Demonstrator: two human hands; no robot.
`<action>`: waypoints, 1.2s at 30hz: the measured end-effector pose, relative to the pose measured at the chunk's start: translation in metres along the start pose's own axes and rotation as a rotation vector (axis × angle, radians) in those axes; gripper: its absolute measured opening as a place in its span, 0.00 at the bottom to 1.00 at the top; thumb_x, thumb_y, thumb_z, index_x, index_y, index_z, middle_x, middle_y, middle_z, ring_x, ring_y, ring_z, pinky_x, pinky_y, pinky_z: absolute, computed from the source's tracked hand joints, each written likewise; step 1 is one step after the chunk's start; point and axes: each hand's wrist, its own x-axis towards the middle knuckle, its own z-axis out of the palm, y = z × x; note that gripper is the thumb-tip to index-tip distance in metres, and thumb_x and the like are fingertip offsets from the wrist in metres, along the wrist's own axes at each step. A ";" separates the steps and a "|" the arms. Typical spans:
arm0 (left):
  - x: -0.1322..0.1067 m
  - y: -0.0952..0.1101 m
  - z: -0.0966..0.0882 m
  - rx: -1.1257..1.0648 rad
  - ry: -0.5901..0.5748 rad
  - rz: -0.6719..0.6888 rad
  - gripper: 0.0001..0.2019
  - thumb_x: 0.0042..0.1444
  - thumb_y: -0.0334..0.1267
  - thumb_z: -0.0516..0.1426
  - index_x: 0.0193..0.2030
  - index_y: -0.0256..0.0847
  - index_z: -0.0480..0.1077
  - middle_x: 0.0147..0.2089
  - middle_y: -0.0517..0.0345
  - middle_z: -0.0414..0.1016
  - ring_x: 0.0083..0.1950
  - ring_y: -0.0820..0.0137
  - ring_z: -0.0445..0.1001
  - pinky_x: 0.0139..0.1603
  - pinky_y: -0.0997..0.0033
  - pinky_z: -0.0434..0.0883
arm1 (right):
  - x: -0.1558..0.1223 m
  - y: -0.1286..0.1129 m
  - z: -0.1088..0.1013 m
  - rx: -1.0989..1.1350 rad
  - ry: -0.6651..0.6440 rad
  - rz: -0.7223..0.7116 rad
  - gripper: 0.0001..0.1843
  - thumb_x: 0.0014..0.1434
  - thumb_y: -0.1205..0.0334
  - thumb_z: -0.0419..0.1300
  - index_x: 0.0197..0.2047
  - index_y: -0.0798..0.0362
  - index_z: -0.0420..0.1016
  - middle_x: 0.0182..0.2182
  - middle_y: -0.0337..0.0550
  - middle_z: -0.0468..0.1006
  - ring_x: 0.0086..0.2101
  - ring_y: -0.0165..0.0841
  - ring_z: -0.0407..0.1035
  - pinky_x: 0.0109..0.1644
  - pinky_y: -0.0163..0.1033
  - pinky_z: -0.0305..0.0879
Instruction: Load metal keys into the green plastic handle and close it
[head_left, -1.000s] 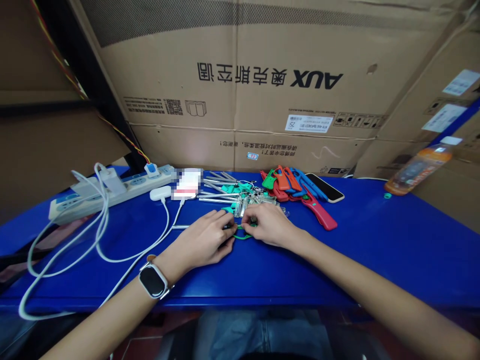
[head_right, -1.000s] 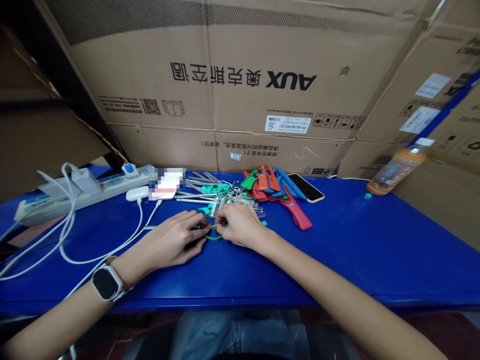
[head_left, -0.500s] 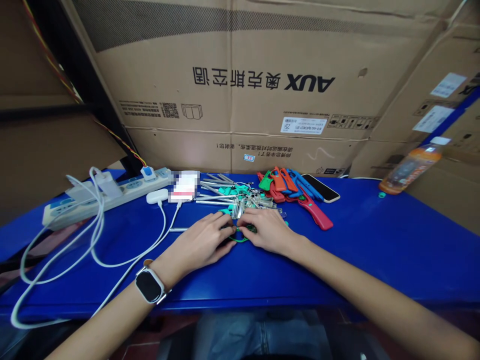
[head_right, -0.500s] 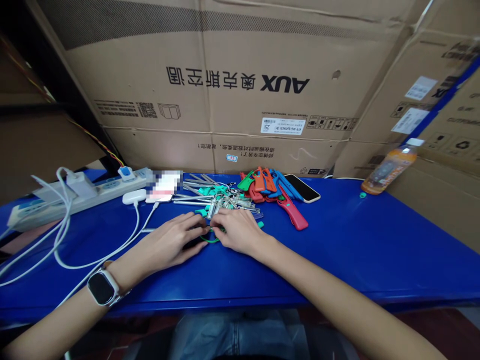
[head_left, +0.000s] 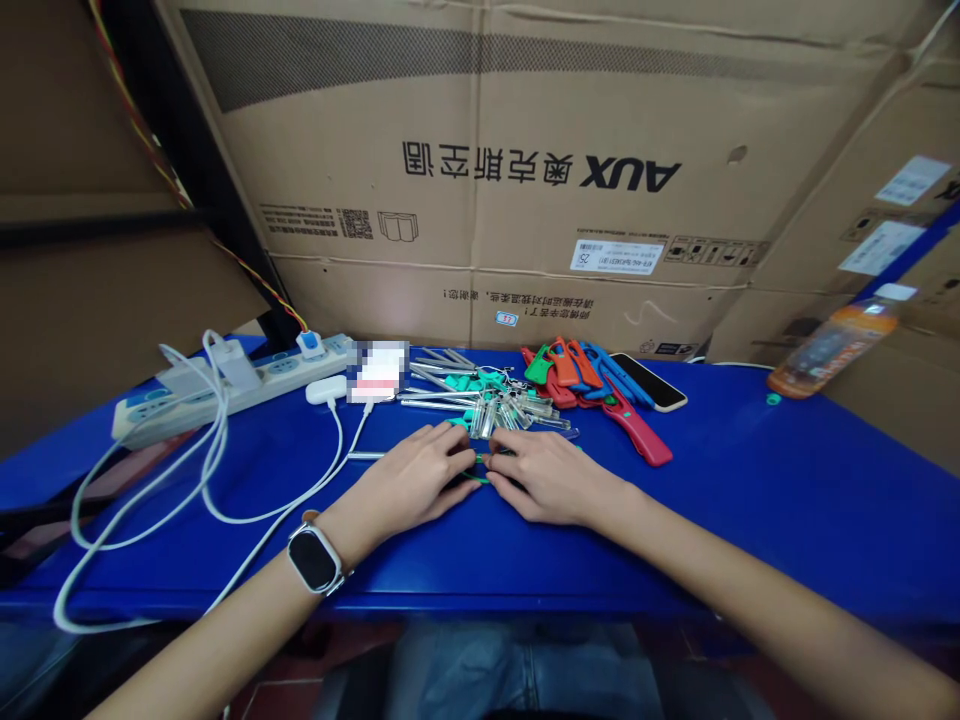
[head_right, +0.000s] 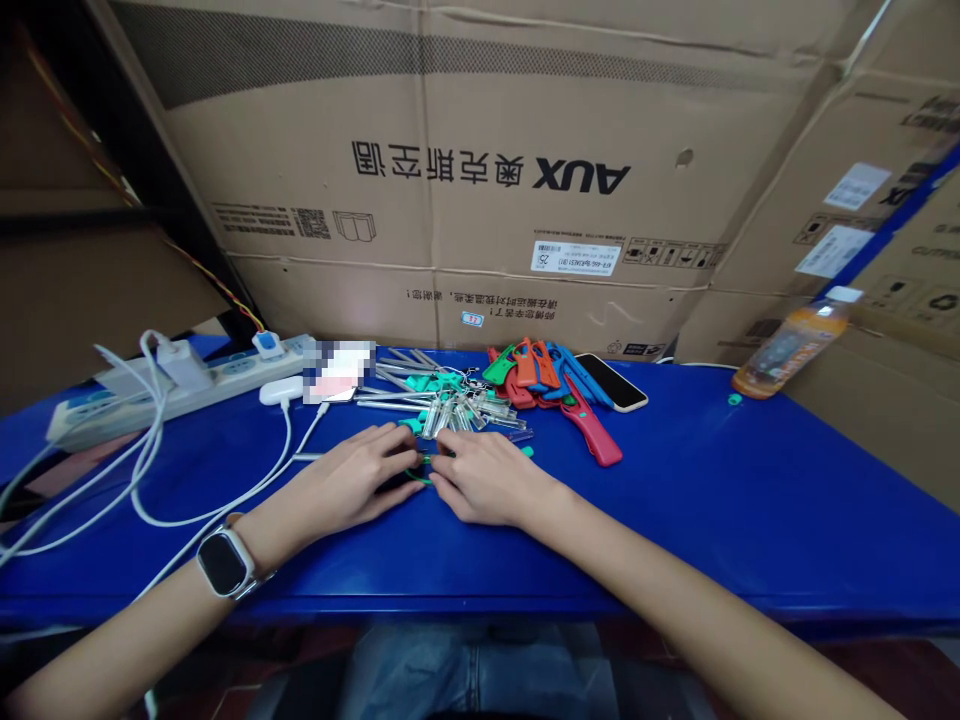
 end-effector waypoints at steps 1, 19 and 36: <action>0.000 -0.001 0.000 -0.002 0.004 0.003 0.13 0.67 0.42 0.51 0.42 0.38 0.73 0.44 0.48 0.70 0.45 0.62 0.70 0.48 0.59 0.70 | 0.000 -0.001 0.001 -0.019 -0.009 -0.005 0.18 0.69 0.59 0.47 0.42 0.56 0.76 0.44 0.50 0.73 0.38 0.35 0.71 0.42 0.39 0.65; 0.000 -0.008 -0.001 -0.117 0.005 -0.019 0.14 0.66 0.46 0.53 0.42 0.38 0.71 0.42 0.51 0.72 0.41 0.66 0.73 0.43 0.65 0.71 | 0.006 0.018 -0.005 0.407 0.079 0.166 0.09 0.58 0.71 0.58 0.38 0.56 0.81 0.36 0.46 0.79 0.34 0.32 0.71 0.41 0.37 0.64; -0.007 -0.030 -0.001 -0.403 0.048 -0.143 0.11 0.64 0.35 0.53 0.49 0.39 0.74 0.45 0.51 0.77 0.45 0.67 0.75 0.50 0.64 0.73 | 0.020 0.024 0.000 0.485 0.001 0.249 0.09 0.49 0.77 0.58 0.26 0.56 0.76 0.22 0.36 0.75 0.24 0.26 0.66 0.30 0.30 0.56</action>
